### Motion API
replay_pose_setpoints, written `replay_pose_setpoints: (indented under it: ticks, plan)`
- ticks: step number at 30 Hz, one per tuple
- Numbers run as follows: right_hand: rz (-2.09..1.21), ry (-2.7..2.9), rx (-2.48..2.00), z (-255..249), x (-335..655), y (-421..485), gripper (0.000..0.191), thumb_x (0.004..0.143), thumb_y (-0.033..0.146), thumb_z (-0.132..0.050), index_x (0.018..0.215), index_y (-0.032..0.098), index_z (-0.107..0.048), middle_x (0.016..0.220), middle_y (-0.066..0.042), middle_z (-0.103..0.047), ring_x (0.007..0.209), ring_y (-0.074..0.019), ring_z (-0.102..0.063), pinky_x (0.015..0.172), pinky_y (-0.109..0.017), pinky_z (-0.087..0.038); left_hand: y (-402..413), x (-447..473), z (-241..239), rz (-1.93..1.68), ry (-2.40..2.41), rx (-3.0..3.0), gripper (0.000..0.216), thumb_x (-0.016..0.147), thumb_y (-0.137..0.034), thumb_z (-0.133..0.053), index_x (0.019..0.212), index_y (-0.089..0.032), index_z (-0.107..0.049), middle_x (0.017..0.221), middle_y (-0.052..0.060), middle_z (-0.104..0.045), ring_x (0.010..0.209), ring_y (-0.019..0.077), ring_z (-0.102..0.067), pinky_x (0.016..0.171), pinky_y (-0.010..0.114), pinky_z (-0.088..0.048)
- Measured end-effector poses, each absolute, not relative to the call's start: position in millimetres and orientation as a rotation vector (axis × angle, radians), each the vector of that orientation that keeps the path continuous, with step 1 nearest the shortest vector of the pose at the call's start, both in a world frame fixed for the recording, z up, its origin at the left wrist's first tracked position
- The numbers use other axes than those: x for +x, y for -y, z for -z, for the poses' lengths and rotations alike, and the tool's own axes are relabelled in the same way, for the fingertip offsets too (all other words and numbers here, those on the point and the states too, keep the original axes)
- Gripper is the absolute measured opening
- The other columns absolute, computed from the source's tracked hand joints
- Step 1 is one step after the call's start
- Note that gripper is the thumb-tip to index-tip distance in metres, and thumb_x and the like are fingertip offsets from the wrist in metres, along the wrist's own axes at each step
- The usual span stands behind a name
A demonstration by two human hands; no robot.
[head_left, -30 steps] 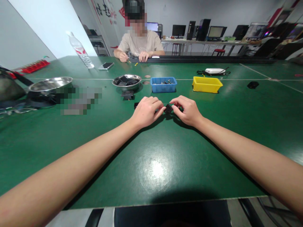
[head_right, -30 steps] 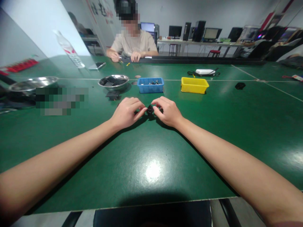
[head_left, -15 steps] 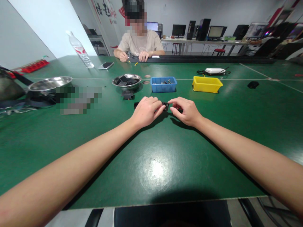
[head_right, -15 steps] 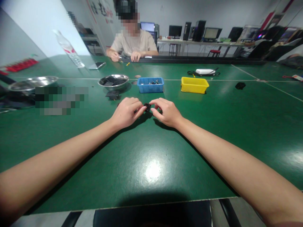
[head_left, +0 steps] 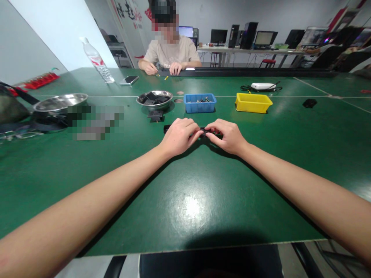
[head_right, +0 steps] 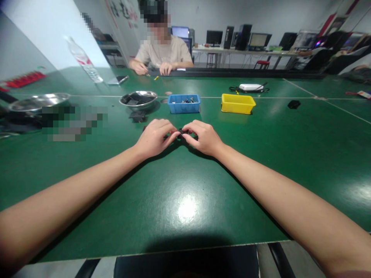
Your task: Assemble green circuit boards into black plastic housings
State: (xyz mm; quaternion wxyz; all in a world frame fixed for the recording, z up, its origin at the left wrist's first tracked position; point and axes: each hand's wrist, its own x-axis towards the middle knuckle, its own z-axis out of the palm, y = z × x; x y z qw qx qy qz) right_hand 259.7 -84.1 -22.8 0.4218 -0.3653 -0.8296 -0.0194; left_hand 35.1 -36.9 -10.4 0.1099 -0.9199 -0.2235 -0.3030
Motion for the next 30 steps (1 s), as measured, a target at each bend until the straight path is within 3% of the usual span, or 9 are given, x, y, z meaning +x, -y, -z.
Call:
replay_pose_setpoints:
  ticks: [5, 16, 22, 30]
  plan:
    - [0.015, 2.038, -0.951, 22.5, 260.0, 84.9, 0.019, 0.096, 0.026, -0.061, 0.110, 0.018, -0.070, 0.088, -0.004, -0.072, 0.072, -0.0176, -0.062, 0.070, -0.031, -0.049, 38.3, 36.1, 9.6, 0.886, 0.684, -2.726, 0.034, 0.107, -0.037, -0.045, 0.091, -0.017, -0.066, 0.085, 0.007, -0.069, 0.079, 0.0212, -0.061, 0.073, 0.035, -0.038]
    - [0.089, 2.130, -0.852, 21.9, 259.4, 85.0, 0.015, 0.098, 0.026, -0.063, 0.093, 0.019, -0.075, 0.089, -0.007, -0.072, 0.080, -0.0194, -0.066, 0.075, -0.032, -0.052, 38.3, 37.1, 9.5, 0.867, 0.647, -2.709, 0.036, 0.107, -0.037, -0.045, 0.082, -0.018, -0.064, 0.078, 0.006, -0.067, 0.075, 0.0209, -0.060, 0.071, 0.036, -0.038]
    - [0.120, 2.125, -0.863, 22.9, 259.2, 83.8, 0.014, 0.097, 0.017, -0.059, 0.089, 0.018, -0.071, 0.082, -0.006, -0.071, 0.076, -0.0181, -0.064, 0.072, -0.030, -0.050, 41.2, 37.7, 7.7, 0.936, 0.757, -2.753, 0.033, 0.105, -0.037, -0.045, 0.091, -0.017, -0.066, 0.084, 0.007, -0.070, 0.080, 0.0228, -0.063, 0.074, 0.037, -0.041]
    - [0.075, 2.105, -0.921, 24.3, 262.5, 79.7, 0.015, 0.098, 0.018, -0.062, 0.087, 0.019, -0.073, 0.085, -0.006, -0.074, 0.077, -0.0190, -0.065, 0.073, -0.031, -0.049, 42.7, 36.5, 5.7, 1.004, 0.867, -2.757, 0.031, 0.101, -0.037, -0.044, 0.094, -0.016, -0.066, 0.085, 0.008, -0.070, 0.082, 0.0244, -0.064, 0.075, 0.038, -0.043]
